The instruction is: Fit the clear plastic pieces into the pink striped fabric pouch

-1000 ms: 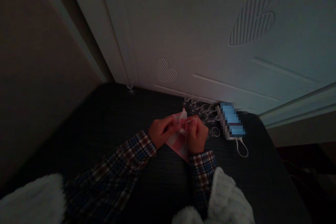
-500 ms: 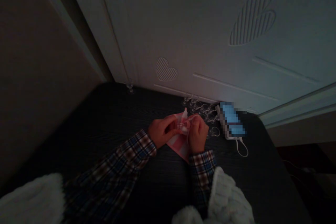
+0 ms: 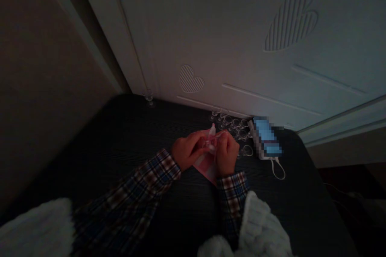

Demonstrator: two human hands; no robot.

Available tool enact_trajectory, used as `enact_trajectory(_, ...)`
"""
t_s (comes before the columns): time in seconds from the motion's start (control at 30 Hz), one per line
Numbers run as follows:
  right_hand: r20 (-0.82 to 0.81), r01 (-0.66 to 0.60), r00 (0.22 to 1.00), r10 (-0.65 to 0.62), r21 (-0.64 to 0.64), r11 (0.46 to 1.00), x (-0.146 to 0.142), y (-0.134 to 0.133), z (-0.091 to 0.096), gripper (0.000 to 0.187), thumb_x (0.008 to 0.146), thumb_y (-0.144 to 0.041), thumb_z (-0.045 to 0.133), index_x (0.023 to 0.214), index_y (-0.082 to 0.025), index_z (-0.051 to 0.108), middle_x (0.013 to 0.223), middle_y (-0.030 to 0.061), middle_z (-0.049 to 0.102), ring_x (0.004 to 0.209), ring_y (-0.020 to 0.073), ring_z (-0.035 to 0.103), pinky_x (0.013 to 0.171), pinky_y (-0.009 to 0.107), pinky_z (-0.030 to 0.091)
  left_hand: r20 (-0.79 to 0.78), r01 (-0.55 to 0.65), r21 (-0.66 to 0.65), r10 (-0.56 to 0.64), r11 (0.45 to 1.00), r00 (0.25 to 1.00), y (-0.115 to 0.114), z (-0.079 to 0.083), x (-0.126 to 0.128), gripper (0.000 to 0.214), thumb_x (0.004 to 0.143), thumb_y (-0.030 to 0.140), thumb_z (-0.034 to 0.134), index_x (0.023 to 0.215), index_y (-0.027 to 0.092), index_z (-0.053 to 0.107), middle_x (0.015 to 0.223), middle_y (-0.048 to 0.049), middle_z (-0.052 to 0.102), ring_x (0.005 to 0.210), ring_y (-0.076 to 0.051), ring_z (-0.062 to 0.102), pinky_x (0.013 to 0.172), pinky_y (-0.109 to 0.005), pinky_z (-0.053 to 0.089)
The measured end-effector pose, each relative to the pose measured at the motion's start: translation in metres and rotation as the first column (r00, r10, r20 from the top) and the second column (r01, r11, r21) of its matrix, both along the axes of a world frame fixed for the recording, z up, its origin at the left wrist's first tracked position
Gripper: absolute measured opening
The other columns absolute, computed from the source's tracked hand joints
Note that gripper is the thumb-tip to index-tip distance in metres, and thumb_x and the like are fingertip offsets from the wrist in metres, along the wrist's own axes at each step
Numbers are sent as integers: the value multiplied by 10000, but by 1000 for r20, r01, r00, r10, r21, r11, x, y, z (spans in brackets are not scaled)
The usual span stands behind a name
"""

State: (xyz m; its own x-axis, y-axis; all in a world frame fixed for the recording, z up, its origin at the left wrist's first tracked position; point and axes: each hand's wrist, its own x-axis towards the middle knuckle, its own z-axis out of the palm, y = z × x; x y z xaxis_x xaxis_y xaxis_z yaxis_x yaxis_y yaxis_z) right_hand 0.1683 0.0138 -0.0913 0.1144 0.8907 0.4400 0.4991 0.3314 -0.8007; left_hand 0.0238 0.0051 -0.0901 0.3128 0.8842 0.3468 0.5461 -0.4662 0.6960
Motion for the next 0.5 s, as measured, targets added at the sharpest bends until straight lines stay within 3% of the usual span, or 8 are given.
enact_trajectory(0.23,63,-68,996,65,49,996,0,-5,3,327,897,-255,313,663,-170,523,595,-27,526,553,88,488,564,214,329,84,61,-112,-51,992,995,4,0,-2,289,893,332,295,779,164,501,606,25,522,517,-94,494,499,-198,338)
enact_trajectory(0.4,30,1,1000,-3,44,999,0,-3,3,333,900,-265,311,647,-172,507,578,-33,510,541,88,474,549,215,318,149,63,-129,-44,990,988,3,4,0,277,829,406,459,977,172,466,639,42,534,524,-95,508,496,-195,359)
enact_trajectory(0.5,-14,24,1000,-24,22,999,0,-1,2,345,904,-276,305,635,-172,495,576,-33,509,537,88,475,544,214,321,145,49,-112,-33,993,989,2,6,1,298,808,367,513,1028,174,462,664,41,541,537,-91,520,508,-191,379)
